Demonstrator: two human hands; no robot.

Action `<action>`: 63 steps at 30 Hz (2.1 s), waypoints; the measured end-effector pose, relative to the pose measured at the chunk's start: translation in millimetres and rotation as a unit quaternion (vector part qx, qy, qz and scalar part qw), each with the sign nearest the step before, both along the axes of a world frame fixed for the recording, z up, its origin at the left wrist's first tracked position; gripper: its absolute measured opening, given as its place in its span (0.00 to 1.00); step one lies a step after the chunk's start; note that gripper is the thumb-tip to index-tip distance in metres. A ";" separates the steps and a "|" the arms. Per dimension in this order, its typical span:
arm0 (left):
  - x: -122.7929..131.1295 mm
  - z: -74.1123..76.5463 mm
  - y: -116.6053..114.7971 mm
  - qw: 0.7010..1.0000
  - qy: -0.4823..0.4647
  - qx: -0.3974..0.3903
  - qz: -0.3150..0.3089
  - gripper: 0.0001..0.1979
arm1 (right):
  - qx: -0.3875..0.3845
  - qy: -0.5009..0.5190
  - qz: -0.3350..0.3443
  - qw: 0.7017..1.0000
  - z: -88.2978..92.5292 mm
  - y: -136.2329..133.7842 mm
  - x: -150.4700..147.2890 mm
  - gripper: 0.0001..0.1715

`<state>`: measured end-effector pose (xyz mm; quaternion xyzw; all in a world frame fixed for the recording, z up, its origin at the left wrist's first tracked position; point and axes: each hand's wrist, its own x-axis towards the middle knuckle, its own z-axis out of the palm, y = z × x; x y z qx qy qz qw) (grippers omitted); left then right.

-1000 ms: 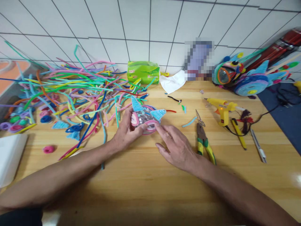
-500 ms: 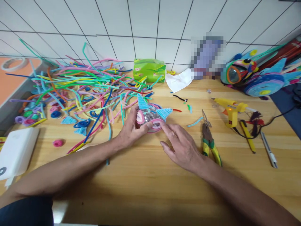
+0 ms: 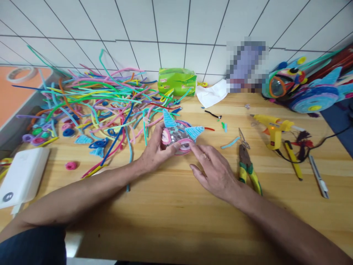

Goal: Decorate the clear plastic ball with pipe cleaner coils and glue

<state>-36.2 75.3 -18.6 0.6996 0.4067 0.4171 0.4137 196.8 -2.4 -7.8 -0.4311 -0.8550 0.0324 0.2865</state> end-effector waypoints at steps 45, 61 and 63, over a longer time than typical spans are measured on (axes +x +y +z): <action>-3.7 -8.0 4.5 0.999 -0.012 0.019 -0.024 0.29 | 0.018 -0.008 -0.001 1.000 -7.7 1.3 0.4 0.51; 0.8 -4.1 2.5 1.000 -0.025 -0.016 -0.002 0.36 | 0.023 -0.004 -0.003 1.000 -7.5 1.8 0.7 0.52; 1.4 -4.3 2.0 1.000 -0.025 -0.012 0.002 0.36 | 0.026 -0.002 -0.003 1.000 -7.0 2.8 1.3 0.51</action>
